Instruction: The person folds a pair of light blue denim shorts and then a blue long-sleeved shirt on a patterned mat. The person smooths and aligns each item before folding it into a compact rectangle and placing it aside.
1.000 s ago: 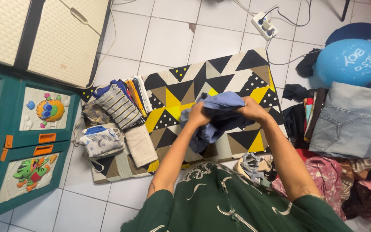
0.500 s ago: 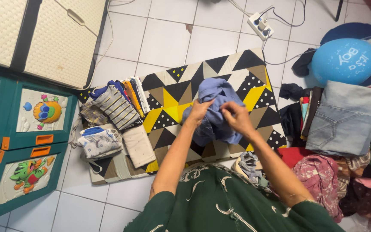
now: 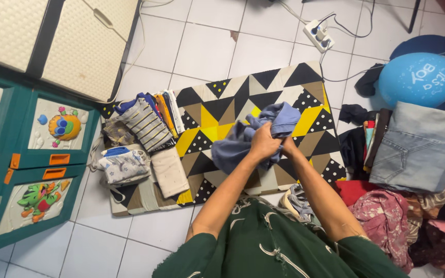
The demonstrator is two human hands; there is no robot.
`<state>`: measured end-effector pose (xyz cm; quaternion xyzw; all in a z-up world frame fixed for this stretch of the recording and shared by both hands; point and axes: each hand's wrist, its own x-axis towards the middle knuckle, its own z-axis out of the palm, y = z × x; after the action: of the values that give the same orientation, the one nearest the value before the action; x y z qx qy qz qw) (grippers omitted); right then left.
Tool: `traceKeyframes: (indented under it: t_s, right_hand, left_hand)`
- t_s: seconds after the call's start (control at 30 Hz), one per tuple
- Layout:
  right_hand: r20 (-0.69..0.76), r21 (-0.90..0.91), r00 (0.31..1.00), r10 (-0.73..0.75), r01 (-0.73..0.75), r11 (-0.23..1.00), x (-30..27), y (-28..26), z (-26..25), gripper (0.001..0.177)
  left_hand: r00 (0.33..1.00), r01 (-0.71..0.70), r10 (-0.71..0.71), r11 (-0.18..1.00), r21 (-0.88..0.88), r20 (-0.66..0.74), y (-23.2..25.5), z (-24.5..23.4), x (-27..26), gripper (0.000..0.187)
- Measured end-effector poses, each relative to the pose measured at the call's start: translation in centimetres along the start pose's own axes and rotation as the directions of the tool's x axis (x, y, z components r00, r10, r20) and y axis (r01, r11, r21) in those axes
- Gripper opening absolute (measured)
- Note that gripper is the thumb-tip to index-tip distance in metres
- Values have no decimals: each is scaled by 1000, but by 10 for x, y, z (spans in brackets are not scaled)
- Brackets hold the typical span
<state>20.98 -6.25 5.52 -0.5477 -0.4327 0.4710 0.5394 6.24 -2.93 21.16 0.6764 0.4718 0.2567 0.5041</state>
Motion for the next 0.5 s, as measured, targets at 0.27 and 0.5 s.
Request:
traceKeyframes:
  t_s: [0.27, 0.5]
  right_hand:
    - [4, 414, 942, 336, -307, 857, 16, 1, 1, 46]
    - [252, 310, 757, 603, -654, 691, -48, -79, 18, 34]
  left_hand:
    - [932, 99, 83, 877, -469, 354, -37, 26, 0, 53]
    - [963, 103, -56, 980, 167, -263, -90, -64, 69, 33]
